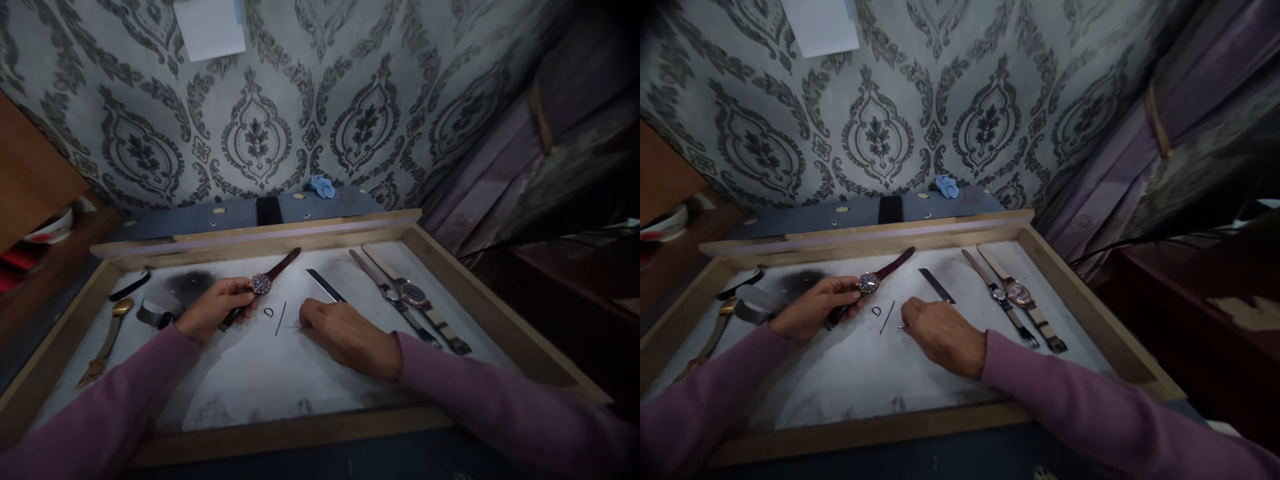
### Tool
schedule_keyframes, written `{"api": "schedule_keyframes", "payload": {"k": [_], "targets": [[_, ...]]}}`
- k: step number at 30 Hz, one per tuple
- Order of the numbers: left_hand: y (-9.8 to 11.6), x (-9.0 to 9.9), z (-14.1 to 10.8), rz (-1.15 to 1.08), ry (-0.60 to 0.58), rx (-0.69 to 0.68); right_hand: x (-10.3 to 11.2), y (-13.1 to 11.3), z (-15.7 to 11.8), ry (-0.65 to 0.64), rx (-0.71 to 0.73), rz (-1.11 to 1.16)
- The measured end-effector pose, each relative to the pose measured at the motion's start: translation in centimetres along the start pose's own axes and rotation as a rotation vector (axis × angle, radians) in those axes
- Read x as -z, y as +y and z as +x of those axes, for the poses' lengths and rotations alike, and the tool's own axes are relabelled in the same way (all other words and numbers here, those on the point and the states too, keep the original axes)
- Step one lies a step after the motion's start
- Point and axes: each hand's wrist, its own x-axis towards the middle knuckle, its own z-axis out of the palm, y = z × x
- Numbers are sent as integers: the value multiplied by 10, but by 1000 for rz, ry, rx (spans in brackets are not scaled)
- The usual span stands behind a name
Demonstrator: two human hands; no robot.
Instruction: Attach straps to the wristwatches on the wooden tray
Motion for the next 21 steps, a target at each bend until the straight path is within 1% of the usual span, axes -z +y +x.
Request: {"api": "schedule_keyframes", "payload": {"k": [3, 5, 8, 10, 13, 16, 18, 21], "targets": [[-1, -3, 0, -19, -19, -17, 2, 6, 3, 154, -48, 299], [-1, -5, -1, -33, -36, -30, 3, 10, 10, 230, -101, 487], [-1, -10, -3, -52, -61, -42, 2, 13, 26, 272, -166, 772], [1, -12, -5, -66, -79, -44, 1, 13, 36, 296, -185, 912], [3, -14, -9, -91, -123, -50, -2, 13, 44, 304, -190, 972], [6, -14, -11, -77, -179, -85, -4, 14, 44, 293, -170, 976], [8, -15, -13, -49, -206, -113, -4, 15, 42, 334, -132, 940], [9, -16, -16, 4, -210, -119, -1, 16, 38, 440, -83, 818]]}}
